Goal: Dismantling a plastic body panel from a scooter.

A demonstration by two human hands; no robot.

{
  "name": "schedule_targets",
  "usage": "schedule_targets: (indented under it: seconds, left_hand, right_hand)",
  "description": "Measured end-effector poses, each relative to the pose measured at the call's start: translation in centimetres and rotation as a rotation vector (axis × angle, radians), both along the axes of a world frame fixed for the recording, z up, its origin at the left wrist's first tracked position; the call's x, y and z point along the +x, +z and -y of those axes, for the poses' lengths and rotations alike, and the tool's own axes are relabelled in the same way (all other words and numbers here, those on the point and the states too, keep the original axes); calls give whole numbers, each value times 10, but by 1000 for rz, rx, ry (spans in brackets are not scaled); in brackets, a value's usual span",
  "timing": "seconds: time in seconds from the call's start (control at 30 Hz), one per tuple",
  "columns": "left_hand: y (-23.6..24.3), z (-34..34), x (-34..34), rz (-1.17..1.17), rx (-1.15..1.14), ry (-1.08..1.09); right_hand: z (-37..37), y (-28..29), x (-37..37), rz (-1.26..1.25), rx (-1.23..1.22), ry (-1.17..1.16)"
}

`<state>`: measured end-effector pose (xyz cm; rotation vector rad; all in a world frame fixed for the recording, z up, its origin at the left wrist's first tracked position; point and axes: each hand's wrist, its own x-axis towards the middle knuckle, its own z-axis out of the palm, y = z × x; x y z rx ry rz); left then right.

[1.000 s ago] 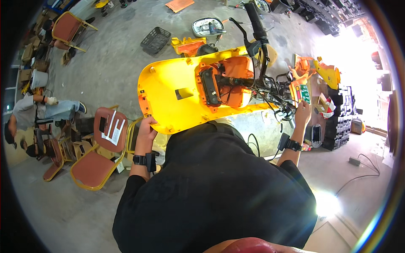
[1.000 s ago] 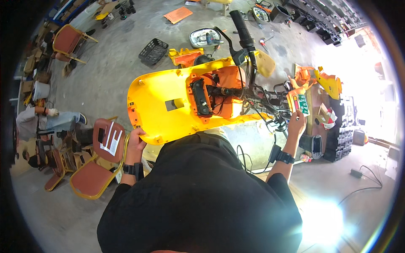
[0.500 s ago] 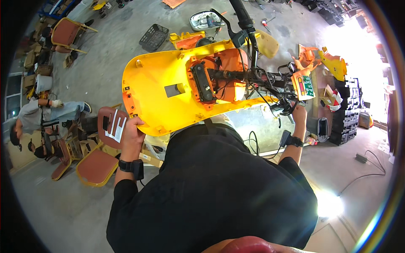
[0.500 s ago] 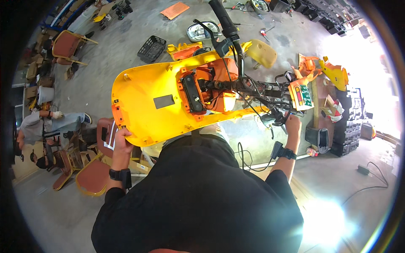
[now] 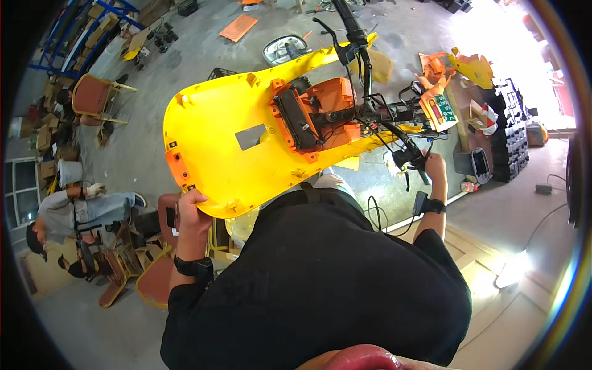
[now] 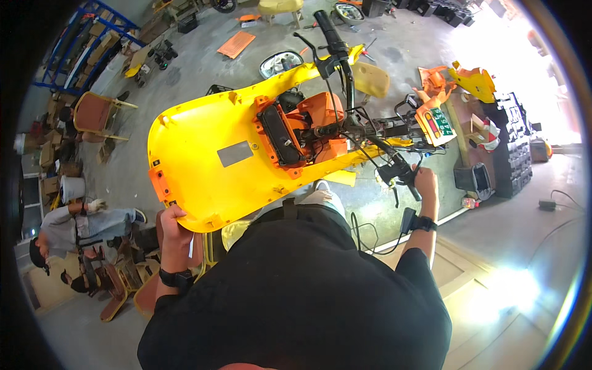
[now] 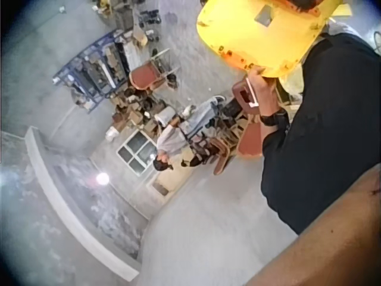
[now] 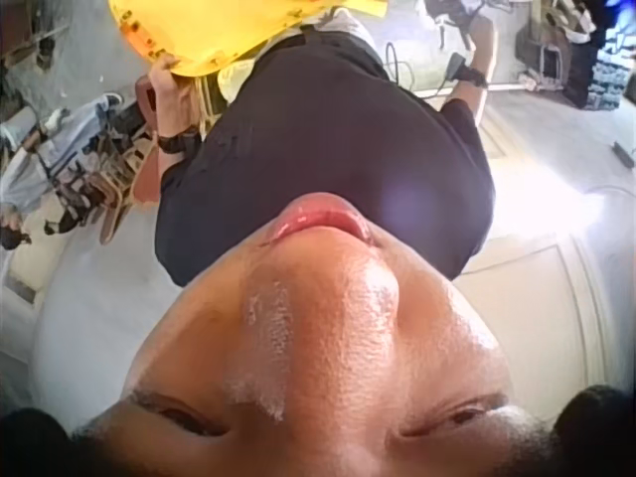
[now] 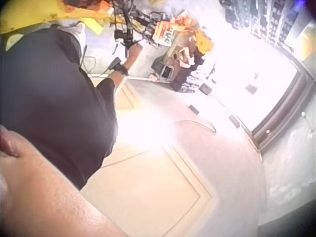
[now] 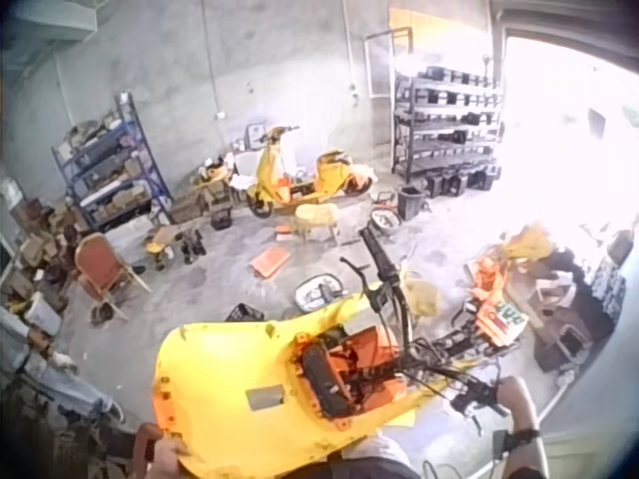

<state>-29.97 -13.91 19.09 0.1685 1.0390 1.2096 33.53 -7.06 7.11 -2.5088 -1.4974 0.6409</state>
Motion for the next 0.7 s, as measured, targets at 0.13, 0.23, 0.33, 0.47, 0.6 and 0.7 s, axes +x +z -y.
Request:
schedule_targets:
  seconds: [0.13,0.23,0.33,0.47,0.6,0.7]
  left_hand:
    - [-6,-22,-4,-72,87,-64]
    - [-13,-39,-2,-30,159,-105]
    - [-36,-58,-10,8,226,-219]
    - [-68,-86,-19,-540,690,-502]
    - [-18,-111,0,216,217,-308]
    - [-21,-133,-1,131,161,-359]
  right_hand:
    - [37,-13,-26,37,-45,-80]
    - [64,-30,-42,77,4,-41]
    - [83,-39,-65,158,34,31]
    - [93,-11,-125,219,81,146]
    - [100,-15,-156,121,84,-75]
    - [97,10,-182,89,108,-179]
